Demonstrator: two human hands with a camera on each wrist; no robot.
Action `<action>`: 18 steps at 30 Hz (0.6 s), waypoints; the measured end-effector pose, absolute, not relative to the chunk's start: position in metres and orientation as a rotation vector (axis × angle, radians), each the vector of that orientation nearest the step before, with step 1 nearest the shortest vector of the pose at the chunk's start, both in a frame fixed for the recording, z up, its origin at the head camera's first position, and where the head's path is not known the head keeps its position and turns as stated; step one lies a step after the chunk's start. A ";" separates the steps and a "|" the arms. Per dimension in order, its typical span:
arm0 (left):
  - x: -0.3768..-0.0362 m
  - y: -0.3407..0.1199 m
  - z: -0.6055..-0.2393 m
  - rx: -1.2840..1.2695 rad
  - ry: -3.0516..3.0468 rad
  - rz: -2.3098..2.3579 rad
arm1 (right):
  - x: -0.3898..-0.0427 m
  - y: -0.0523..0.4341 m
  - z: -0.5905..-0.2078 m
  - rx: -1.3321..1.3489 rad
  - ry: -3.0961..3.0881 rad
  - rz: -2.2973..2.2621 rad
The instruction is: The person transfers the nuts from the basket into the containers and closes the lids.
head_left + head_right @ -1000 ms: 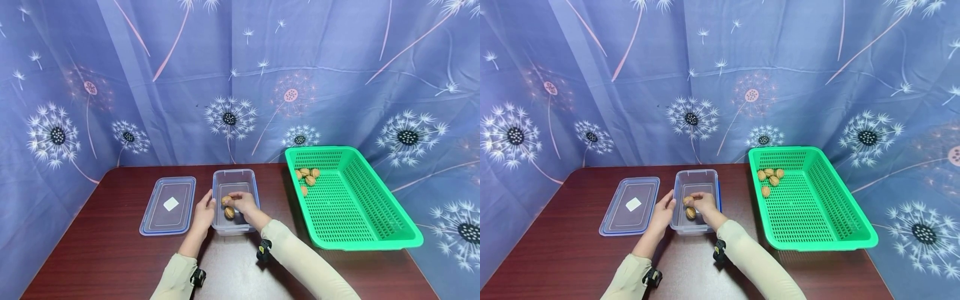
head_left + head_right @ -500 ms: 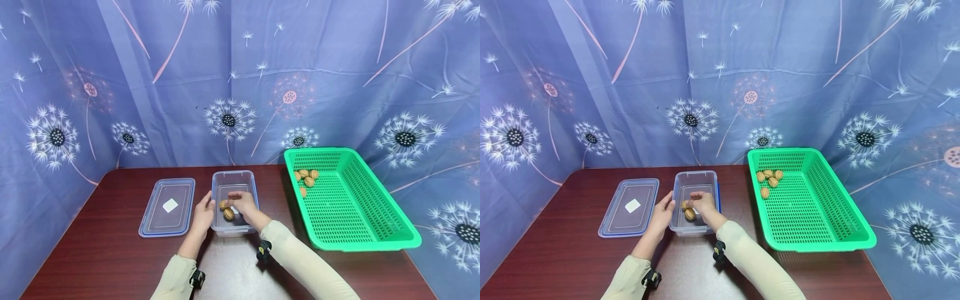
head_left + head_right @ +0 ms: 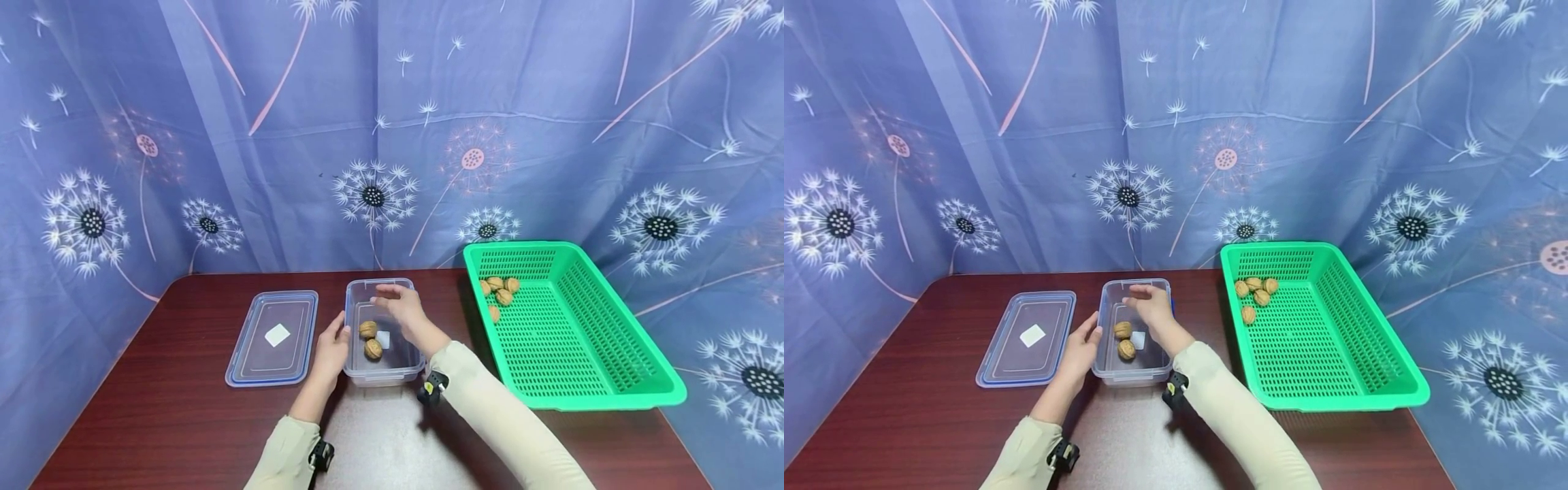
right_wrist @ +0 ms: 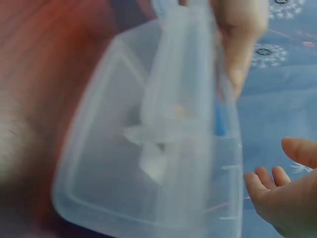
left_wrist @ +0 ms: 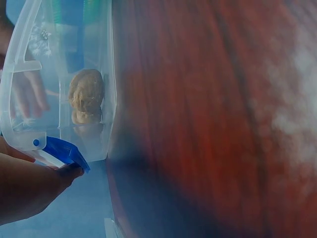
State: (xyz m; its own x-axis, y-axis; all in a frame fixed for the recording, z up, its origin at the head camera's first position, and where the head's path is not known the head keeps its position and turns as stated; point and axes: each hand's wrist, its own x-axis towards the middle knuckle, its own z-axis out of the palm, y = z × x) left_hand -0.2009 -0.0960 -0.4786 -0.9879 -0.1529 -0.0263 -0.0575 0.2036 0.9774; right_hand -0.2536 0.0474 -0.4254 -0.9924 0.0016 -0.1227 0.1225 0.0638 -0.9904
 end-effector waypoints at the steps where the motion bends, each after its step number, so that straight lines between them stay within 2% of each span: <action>1: -0.201 -0.096 -0.478 0.213 -2.377 -1.927 | -0.255 0.049 -0.422 0.133 2.221 -2.106; 18: -0.201 -0.096 -0.480 0.218 -2.388 -1.920 | -0.287 0.090 -0.369 0.070 2.294 -2.209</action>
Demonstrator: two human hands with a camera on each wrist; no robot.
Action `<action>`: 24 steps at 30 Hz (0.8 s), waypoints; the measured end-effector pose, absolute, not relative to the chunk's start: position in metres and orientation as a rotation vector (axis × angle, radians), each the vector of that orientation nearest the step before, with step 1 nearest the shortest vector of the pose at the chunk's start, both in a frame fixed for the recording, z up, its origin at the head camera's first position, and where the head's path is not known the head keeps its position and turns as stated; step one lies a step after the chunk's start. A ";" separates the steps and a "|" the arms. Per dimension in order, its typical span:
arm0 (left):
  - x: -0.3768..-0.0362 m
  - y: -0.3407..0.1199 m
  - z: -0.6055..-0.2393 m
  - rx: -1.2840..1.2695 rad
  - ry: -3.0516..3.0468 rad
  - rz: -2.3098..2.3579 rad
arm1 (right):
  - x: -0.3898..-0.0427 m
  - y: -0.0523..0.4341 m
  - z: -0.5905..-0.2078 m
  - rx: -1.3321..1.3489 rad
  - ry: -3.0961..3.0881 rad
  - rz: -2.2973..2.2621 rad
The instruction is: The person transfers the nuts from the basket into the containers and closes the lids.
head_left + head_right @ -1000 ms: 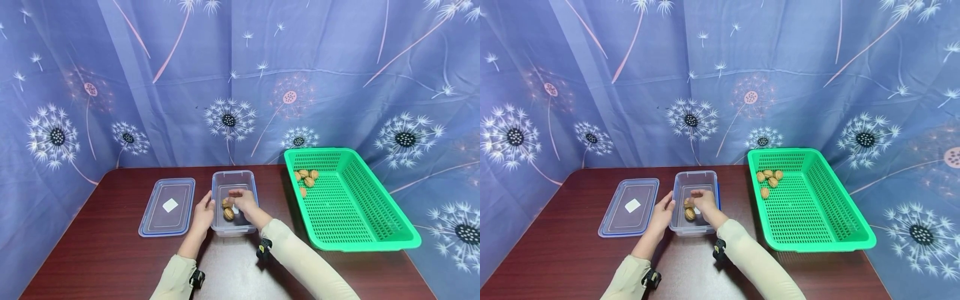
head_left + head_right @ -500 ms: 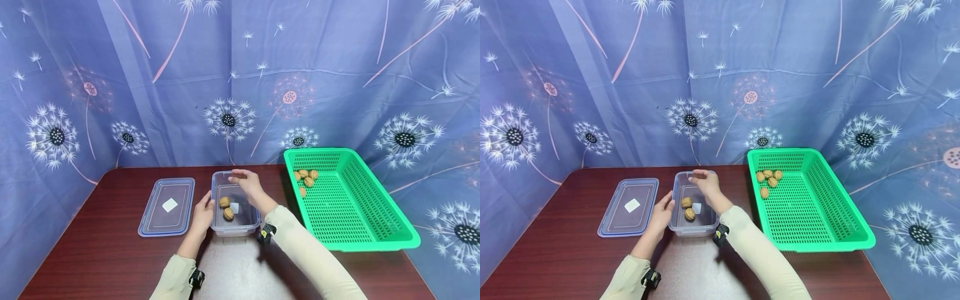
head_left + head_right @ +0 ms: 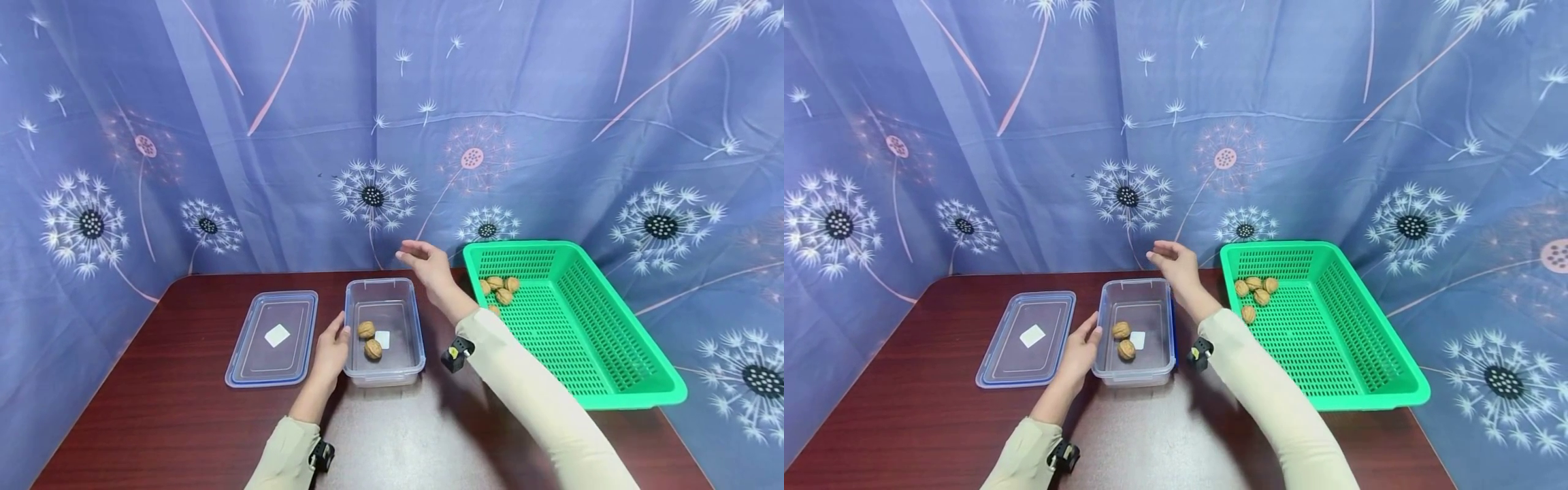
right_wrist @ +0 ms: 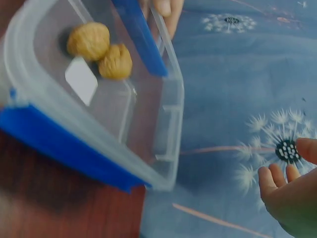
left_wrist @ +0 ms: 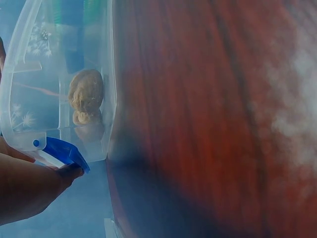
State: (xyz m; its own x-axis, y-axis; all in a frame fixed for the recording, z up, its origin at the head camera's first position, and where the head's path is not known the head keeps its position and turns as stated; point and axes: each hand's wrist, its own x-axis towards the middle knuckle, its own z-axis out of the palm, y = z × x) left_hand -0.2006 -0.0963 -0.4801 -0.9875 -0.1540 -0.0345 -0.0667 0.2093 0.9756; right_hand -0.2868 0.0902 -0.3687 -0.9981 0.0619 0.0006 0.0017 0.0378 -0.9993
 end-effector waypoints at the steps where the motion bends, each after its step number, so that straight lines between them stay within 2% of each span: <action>1: -0.201 -0.096 -0.480 0.219 -2.387 -1.919 | -0.289 0.094 -0.366 -0.064 -2.242 2.126; 16: -0.200 -0.095 -0.477 0.242 -2.408 -1.910 | -0.309 0.160 -0.339 -0.068 -2.175 2.041; 24: -0.200 -0.096 -0.479 0.230 -2.391 -1.925 | -0.317 0.210 -0.351 -0.170 -2.072 2.082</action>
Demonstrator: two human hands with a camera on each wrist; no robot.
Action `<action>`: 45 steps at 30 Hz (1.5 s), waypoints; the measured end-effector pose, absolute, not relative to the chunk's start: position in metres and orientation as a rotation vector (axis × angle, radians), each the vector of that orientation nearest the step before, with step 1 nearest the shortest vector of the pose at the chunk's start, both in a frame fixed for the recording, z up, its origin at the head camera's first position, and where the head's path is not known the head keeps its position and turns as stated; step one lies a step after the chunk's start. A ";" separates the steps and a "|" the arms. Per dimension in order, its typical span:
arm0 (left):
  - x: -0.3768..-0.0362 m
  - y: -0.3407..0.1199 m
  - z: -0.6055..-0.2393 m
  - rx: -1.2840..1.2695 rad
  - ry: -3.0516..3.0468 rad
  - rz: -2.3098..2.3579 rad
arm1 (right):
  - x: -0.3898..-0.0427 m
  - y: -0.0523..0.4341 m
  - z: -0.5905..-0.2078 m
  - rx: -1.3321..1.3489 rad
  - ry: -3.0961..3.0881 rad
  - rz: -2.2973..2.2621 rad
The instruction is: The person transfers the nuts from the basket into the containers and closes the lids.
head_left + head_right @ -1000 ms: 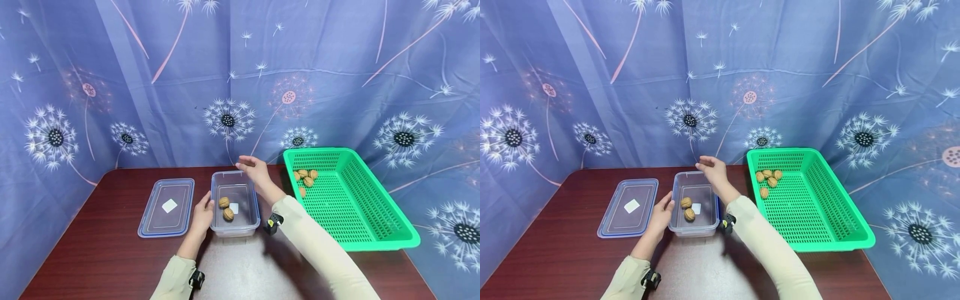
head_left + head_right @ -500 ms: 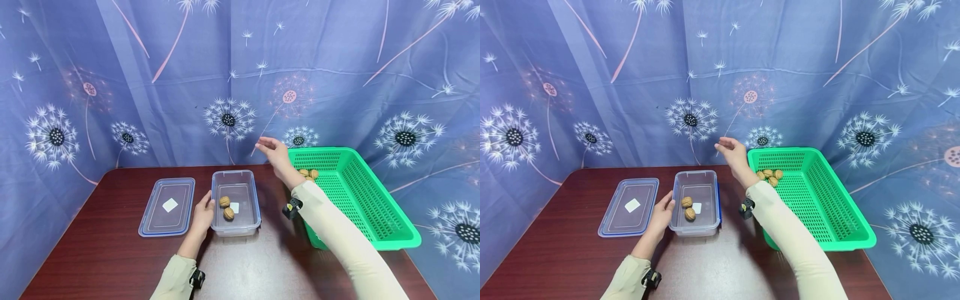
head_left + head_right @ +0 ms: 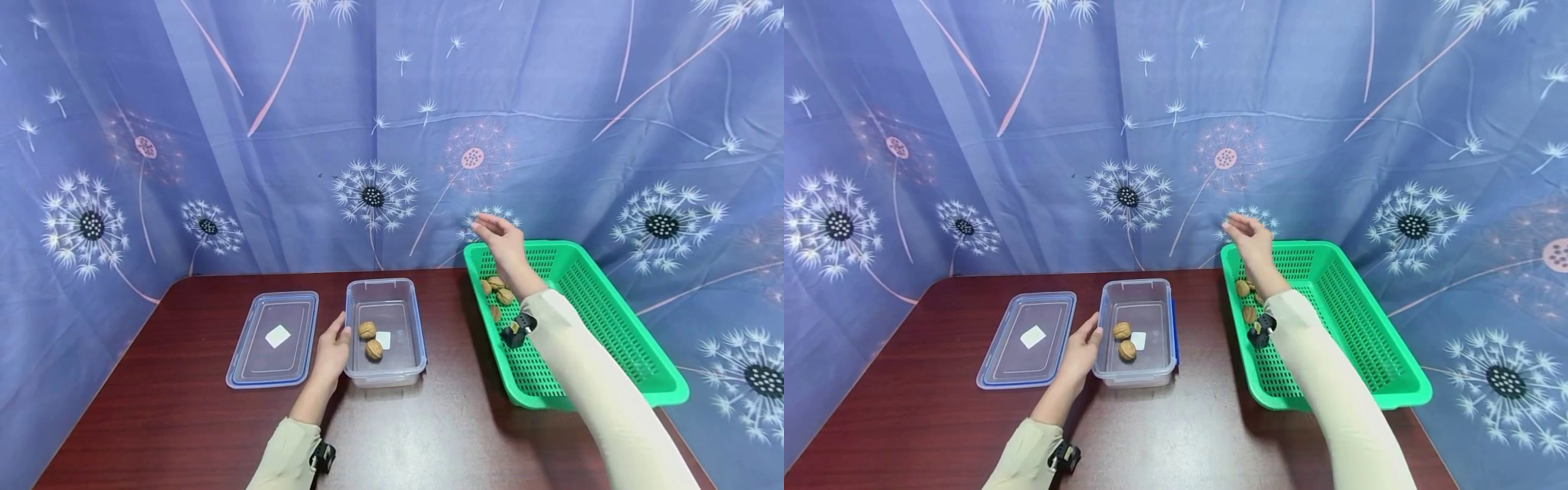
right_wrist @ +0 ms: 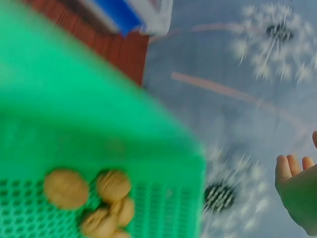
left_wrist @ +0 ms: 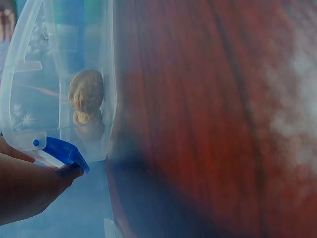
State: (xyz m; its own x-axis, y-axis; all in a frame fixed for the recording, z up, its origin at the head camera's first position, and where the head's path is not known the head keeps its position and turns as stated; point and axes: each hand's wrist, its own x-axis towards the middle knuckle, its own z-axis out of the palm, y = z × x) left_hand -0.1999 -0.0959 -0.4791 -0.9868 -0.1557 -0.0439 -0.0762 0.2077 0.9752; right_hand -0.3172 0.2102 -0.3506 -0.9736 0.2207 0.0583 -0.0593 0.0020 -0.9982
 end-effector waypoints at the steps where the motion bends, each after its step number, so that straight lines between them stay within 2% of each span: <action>1: -0.200 -0.096 -0.479 0.229 -2.388 -1.927 | -0.318 0.218 -0.354 -0.196 -2.054 2.095; 13: -0.202 -0.098 -0.478 0.238 -2.390 -1.919 | -0.320 0.284 -0.399 -0.468 -1.926 2.192; 26: -0.200 -0.098 -0.479 0.228 -2.395 -1.915 | -0.327 0.297 -0.442 -0.698 -2.099 2.038; 45: -0.201 -0.097 -0.480 0.225 -2.402 -1.927 | -0.318 0.311 -0.468 -0.810 -2.340 2.010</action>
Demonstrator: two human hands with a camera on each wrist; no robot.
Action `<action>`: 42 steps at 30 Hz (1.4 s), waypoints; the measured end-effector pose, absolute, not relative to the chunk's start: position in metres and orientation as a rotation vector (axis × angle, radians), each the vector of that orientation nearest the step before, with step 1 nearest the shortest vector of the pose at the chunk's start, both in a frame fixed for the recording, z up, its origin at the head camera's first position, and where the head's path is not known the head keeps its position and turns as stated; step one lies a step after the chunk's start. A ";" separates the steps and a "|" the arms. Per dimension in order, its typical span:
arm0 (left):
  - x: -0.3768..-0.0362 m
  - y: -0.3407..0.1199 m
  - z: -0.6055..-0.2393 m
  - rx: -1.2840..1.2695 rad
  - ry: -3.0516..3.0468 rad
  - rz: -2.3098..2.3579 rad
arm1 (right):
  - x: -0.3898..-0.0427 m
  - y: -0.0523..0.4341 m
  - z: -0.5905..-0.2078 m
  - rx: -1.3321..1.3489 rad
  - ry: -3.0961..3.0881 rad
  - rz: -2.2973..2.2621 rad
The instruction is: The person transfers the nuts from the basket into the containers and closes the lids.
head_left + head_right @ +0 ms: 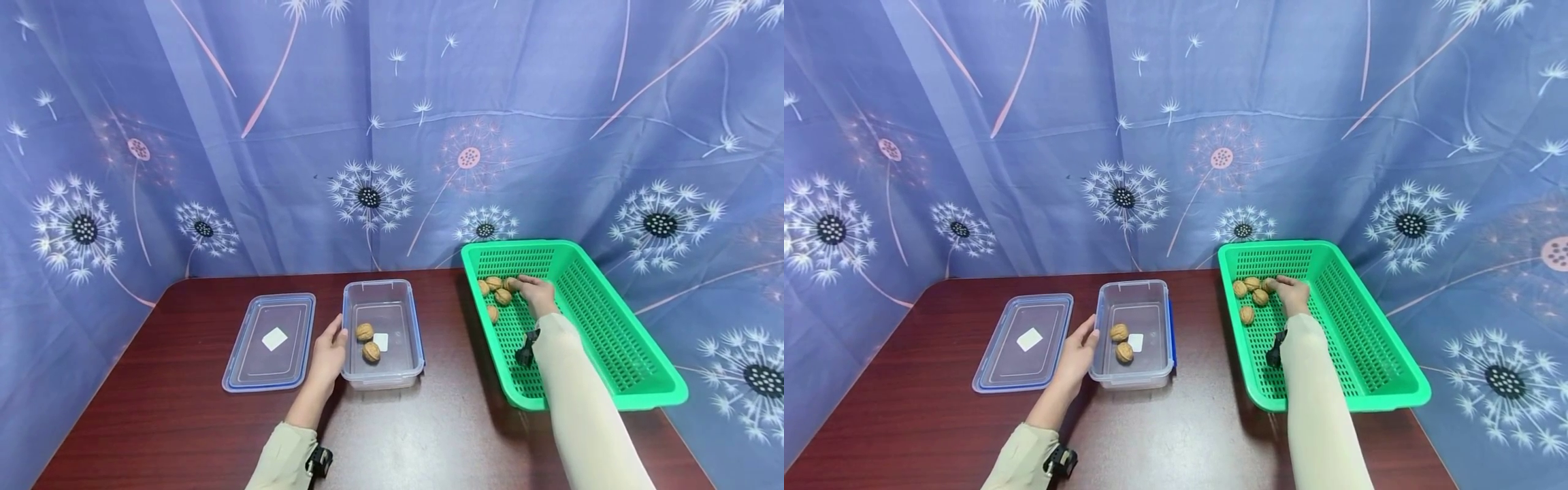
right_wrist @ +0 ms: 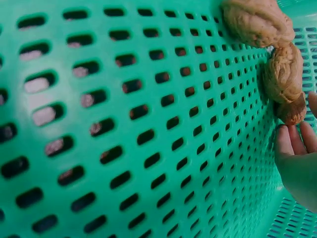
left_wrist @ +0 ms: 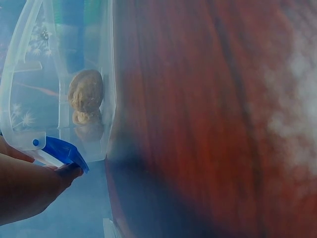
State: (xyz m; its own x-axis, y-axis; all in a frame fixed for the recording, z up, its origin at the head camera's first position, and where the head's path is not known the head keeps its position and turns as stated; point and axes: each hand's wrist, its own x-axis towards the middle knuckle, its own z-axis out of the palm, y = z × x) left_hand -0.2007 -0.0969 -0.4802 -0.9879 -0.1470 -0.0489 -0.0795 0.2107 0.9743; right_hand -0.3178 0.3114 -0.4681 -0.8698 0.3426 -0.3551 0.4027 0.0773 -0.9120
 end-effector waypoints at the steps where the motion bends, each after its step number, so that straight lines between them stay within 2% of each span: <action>1: -0.201 -0.097 -0.480 0.222 -2.404 -1.925 | -0.317 0.312 -0.468 0.780 2.273 -1.935; 7: -0.199 -0.097 -0.481 0.218 -2.404 -1.924 | -0.313 0.312 -0.470 0.714 2.337 -1.846; 17: -0.199 -0.097 -0.480 0.208 -2.403 -1.934 | -0.318 0.313 -0.479 0.768 2.360 -1.836; 42: -0.201 -0.096 -0.482 0.209 -2.382 -1.933 | -0.317 0.312 -0.462 0.775 2.297 -1.955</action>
State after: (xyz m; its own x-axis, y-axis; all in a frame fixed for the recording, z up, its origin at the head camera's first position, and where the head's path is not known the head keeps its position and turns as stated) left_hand -0.2006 -0.0964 -0.4816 -0.9885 -0.1472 -0.0338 -0.0634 0.2013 0.9775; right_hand -0.3174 0.3121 -0.4617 -0.8758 0.3502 -0.3322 0.3839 0.0881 -0.9192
